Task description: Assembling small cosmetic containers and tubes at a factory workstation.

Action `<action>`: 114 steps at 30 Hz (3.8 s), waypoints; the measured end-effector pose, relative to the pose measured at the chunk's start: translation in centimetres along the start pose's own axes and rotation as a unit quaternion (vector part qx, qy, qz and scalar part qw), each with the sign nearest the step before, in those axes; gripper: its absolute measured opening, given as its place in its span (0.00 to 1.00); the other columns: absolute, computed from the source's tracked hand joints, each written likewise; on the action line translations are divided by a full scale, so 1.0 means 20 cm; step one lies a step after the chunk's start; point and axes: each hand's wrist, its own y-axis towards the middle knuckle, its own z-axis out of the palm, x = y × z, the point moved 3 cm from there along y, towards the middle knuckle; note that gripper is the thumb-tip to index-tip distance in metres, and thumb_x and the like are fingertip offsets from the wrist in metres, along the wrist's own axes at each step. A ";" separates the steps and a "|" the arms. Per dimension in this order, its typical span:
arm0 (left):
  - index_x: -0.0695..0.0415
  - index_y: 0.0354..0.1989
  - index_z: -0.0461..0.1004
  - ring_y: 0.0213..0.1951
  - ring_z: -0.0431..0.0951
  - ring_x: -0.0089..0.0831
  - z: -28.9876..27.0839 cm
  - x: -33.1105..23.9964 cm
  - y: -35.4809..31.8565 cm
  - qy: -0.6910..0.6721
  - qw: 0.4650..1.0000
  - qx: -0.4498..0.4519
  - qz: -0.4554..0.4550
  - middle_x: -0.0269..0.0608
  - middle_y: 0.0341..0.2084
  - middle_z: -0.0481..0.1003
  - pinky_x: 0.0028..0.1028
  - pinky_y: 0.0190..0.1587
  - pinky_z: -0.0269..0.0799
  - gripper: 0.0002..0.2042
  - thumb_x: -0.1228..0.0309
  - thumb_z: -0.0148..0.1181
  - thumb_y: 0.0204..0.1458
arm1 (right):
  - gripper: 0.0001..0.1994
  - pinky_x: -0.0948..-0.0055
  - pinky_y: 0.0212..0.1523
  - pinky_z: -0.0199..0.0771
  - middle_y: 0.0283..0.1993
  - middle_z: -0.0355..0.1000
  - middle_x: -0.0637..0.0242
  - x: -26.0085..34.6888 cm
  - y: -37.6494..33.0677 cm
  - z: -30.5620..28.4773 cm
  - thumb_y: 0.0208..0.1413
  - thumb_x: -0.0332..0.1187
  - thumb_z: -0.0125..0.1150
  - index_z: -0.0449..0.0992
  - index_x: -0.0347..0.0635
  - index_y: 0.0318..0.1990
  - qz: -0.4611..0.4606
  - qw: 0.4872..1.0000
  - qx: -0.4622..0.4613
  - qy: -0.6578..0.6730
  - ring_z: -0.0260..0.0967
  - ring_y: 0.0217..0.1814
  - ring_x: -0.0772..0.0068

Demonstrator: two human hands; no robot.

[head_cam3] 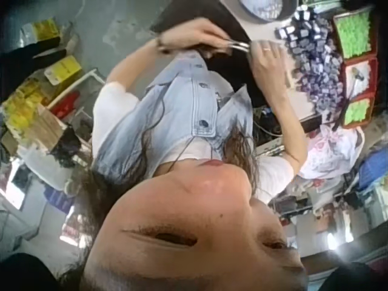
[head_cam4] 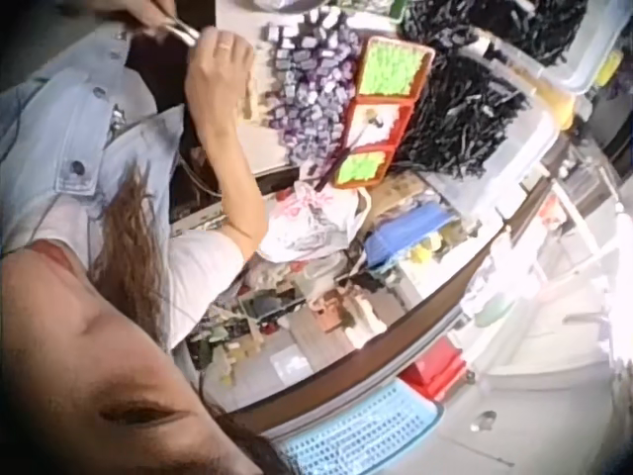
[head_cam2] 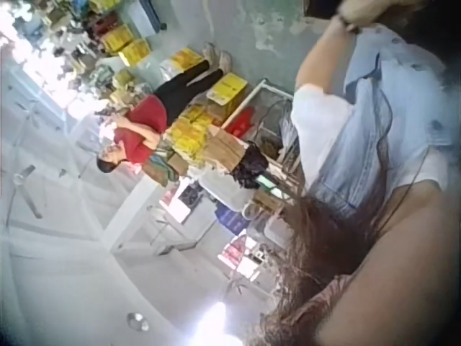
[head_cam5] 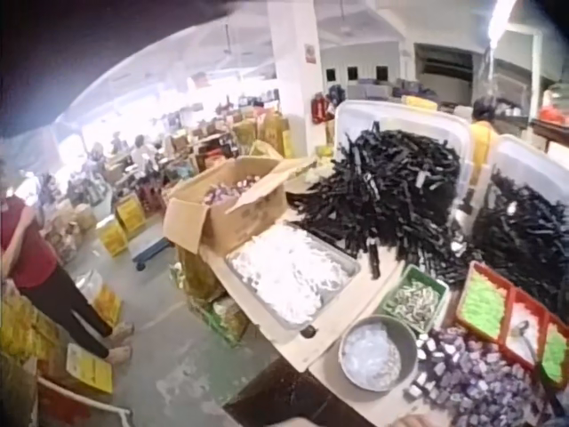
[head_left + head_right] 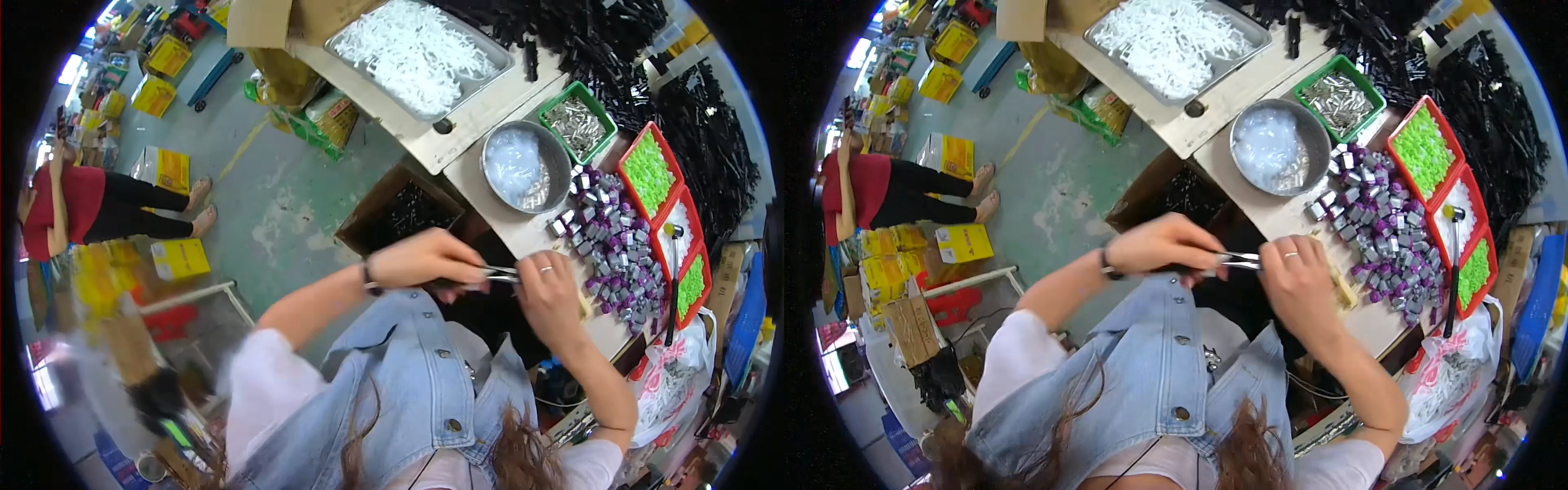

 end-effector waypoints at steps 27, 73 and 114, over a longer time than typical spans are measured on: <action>0.53 0.42 0.72 0.33 0.73 0.38 -0.12 -1.04 0.76 0.643 0.488 -0.219 0.548 0.39 0.28 0.70 0.33 0.35 0.69 0.11 0.67 0.57 0.50 | 0.11 0.64 0.46 0.72 0.44 0.74 0.58 -0.50 -0.89 0.07 0.51 0.26 0.64 0.77 0.41 0.43 0.312 0.920 -0.200 -0.128 0.72 0.46 0.55; 0.55 0.32 0.72 0.39 0.72 0.44 -0.07 0.30 0.16 0.468 0.709 -0.380 0.366 0.44 0.32 0.72 0.39 0.42 0.65 0.09 0.72 0.62 0.40 | 0.18 0.75 0.41 0.72 0.48 0.72 0.58 -0.24 -0.78 0.03 0.58 0.21 0.54 0.67 0.35 0.56 0.384 0.668 -0.425 0.476 0.70 0.44 0.74; 0.64 0.48 0.68 0.29 0.73 0.35 -1.26 0.64 -0.15 0.207 0.582 -0.736 0.276 0.45 0.26 0.72 0.31 0.36 0.71 0.12 0.78 0.53 0.54 | 0.14 0.77 0.43 0.70 0.41 0.75 0.63 -0.24 -0.63 -0.12 0.49 0.20 0.65 0.77 0.36 0.45 0.391 0.878 -0.254 0.103 0.70 0.39 0.76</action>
